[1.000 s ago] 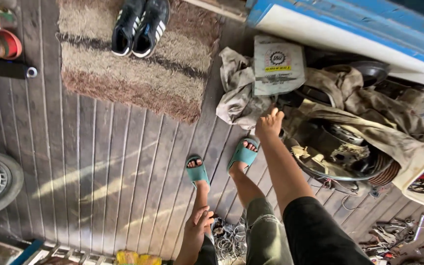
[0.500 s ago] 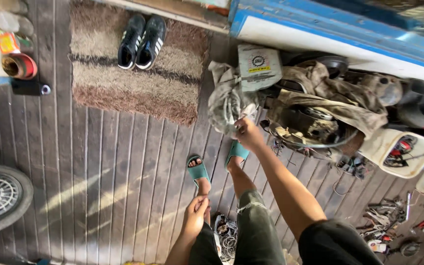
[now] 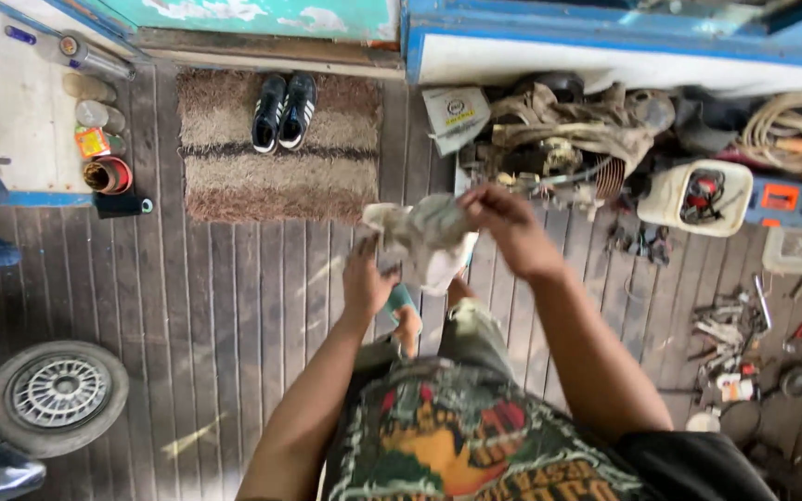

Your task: The recorder cleans the front of a moped with a cloth and then organizes various mechanical tools and engine parts in a workshop area.

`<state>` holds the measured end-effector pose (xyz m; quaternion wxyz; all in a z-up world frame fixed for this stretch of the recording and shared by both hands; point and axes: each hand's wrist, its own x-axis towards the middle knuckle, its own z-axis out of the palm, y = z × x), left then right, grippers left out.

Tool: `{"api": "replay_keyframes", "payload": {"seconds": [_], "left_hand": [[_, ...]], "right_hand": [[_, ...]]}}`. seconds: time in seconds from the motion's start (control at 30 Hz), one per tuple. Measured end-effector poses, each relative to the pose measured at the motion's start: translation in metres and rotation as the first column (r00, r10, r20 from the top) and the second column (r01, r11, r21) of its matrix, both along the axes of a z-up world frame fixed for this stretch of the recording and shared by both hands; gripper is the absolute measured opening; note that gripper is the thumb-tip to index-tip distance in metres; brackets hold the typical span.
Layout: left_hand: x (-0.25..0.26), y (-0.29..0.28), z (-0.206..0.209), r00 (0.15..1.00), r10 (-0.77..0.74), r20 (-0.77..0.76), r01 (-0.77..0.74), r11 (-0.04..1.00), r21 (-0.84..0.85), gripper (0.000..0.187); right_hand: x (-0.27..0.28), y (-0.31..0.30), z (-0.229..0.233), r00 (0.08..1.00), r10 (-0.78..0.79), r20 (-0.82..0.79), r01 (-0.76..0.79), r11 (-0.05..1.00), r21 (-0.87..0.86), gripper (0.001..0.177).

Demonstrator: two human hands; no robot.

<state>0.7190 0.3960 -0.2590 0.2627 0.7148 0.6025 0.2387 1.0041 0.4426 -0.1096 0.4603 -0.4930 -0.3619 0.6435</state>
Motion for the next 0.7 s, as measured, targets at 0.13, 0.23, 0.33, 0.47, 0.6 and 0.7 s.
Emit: {"api": "replay_keyframes", "payload": {"seconds": [0.13,0.23,0.33,0.47,0.6,0.7], "left_hand": [[-0.011,0.014,0.012,0.992,-0.088,-0.088,0.081,0.993,-0.081,0.019],[-0.018,0.014,0.044,0.993,-0.118,0.002,0.117,0.989,-0.094,0.014],[-0.021,0.035,0.079,0.935,0.189,0.301,-0.05,0.907,-0.417,0.014],[-0.025,0.061,0.132,0.66,0.223,0.718,0.08,0.929,-0.362,0.012],[-0.01,0.073,0.208,0.418,0.16,0.894,0.259,0.922,-0.287,0.01],[0.028,0.05,0.295,0.507,0.186,0.842,0.432,0.79,-0.435,0.01]], "right_hand": [[0.014,-0.034,0.086,0.978,-0.118,-0.174,0.125,0.992,0.03,0.013],[0.029,-0.069,0.113,0.958,-0.138,-0.251,0.167,0.981,0.096,0.014],[0.051,-0.086,0.114,0.965,-0.231,-0.123,0.249,0.956,0.154,0.02],[0.079,-0.109,0.076,0.841,-0.405,0.36,0.337,0.911,0.237,0.022],[0.076,-0.125,0.071,0.352,-0.372,0.859,0.37,0.898,0.237,0.014],[0.027,-0.124,0.091,0.406,-0.355,0.842,0.041,0.928,0.371,0.039]]}}
